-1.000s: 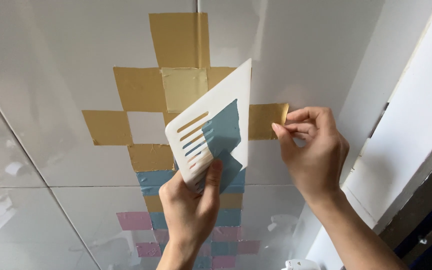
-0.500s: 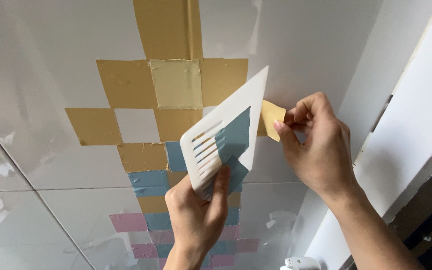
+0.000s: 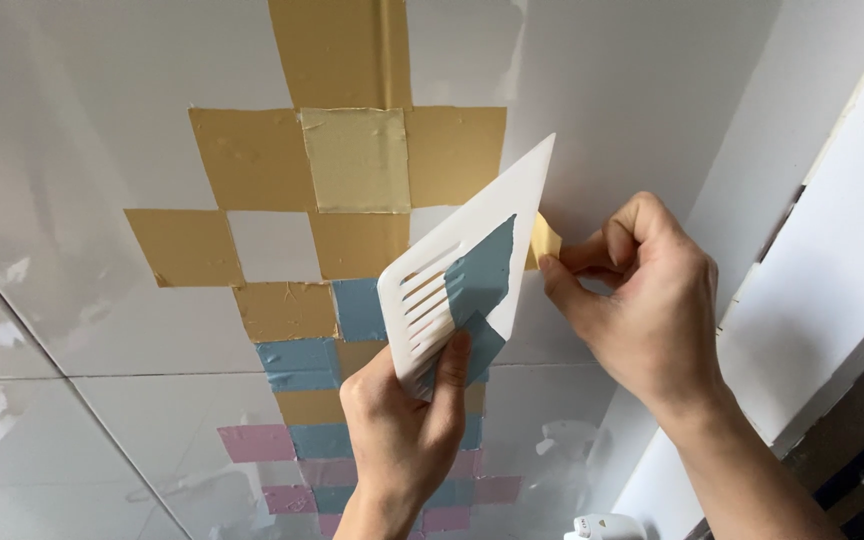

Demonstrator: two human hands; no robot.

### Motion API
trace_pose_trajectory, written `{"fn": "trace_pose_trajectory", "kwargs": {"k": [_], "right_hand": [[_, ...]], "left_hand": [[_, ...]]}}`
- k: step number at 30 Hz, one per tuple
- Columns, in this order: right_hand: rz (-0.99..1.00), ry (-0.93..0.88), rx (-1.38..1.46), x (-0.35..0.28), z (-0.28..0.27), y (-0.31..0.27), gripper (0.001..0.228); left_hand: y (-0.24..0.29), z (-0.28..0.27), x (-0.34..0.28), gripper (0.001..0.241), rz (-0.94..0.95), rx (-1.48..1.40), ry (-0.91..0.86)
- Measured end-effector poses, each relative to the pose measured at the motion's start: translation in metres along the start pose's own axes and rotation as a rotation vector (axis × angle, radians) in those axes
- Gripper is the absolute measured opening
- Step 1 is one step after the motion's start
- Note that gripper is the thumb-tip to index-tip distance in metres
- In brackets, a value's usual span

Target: Applying small square stickers to a tiled wall to create a pixelated pattern using a squeegee tool.

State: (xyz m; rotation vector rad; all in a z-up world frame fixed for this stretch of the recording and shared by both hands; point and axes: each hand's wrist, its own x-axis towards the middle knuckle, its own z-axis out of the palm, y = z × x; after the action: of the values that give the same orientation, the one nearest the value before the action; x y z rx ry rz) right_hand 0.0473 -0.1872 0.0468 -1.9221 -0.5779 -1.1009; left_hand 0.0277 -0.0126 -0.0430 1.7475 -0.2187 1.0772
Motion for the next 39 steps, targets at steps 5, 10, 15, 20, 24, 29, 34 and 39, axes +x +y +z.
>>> {"fn": "trace_pose_trajectory", "kwargs": {"k": [5,10,15,20,24,29,34,39], "right_hand": [[0.027,0.031,-0.105,-0.002,0.001,-0.001,0.051],[-0.031,0.036,-0.063,-0.003,0.003,0.01,0.048],[0.033,0.018,-0.158,-0.002,0.002,0.011,0.042],[-0.002,0.06,-0.268,-0.003,0.003,0.017,0.031],[-0.065,0.099,-0.246,-0.002,0.003,0.021,0.033],[-0.022,0.058,-0.167,-0.001,0.003,0.02,0.029],[0.034,0.093,-0.081,0.0,0.002,0.015,0.04],[0.101,0.131,-0.021,0.001,0.006,0.014,0.049]], "left_hand": [[0.003,-0.001,0.0,0.039,0.002,0.001,-0.011],[0.003,-0.004,0.002,0.047,0.024,-0.007,0.003],[0.004,-0.008,0.002,0.048,-0.005,-0.004,0.008],[0.006,-0.008,0.002,0.05,-0.01,0.019,0.024],[0.008,-0.01,0.003,0.047,-0.007,0.025,0.022],[0.009,-0.007,0.002,0.05,-0.022,0.016,0.018],[0.011,-0.007,0.001,0.054,-0.001,0.025,0.036],[0.011,-0.011,0.002,0.054,-0.025,0.039,0.031]]}}
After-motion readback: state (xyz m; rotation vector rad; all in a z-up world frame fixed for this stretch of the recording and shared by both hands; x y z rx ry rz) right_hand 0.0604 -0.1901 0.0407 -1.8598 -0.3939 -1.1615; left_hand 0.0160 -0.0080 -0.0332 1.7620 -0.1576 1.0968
